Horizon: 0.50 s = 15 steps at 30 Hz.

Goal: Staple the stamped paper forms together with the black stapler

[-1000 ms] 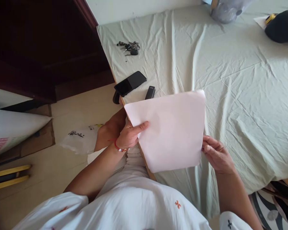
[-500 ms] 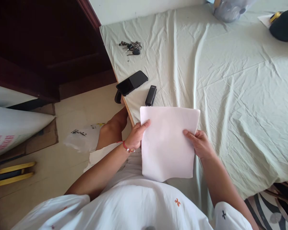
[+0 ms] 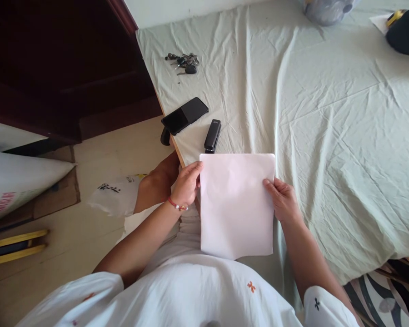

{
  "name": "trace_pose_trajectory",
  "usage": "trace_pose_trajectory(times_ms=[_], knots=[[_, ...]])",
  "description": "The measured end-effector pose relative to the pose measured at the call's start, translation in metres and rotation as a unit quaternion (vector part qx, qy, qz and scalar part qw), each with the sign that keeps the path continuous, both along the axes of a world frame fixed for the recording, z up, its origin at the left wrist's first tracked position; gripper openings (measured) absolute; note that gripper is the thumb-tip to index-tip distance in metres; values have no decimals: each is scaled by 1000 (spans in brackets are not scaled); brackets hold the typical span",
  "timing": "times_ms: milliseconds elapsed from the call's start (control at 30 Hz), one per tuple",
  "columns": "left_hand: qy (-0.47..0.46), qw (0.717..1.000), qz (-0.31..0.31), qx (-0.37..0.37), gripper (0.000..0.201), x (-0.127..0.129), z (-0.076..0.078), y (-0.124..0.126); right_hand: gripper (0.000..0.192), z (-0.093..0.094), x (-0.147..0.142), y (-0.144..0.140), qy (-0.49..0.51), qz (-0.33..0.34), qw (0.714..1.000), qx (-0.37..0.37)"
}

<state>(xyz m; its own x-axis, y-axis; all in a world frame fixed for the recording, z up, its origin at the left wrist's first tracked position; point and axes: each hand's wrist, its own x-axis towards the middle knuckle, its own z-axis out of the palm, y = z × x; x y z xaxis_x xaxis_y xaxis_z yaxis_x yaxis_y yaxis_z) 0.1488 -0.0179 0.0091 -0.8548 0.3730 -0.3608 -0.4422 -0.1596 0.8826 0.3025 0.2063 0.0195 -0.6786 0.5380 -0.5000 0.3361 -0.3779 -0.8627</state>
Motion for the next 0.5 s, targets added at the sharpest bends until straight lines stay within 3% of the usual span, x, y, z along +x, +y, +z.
trace_pose_trajectory(times_ms=[100, 167, 367, 500], knots=[[49, 997, 47, -45, 38, -23, 1, -1, 41, -2, -4, 4, -23, 17, 1000, 8], [66, 994, 47, -68, 33, -37, 1, -1, 41, -3, -8, 5, -33, 32, 999, 6], [87, 990, -8, -115, 33, -58, -2, 2, 43, 1, -24, 4, -56, 43, 997, 17], [108, 974, -58, -193, 13, -65, -8, 2, 42, 1, -32, 9, -53, 45, 997, 24]])
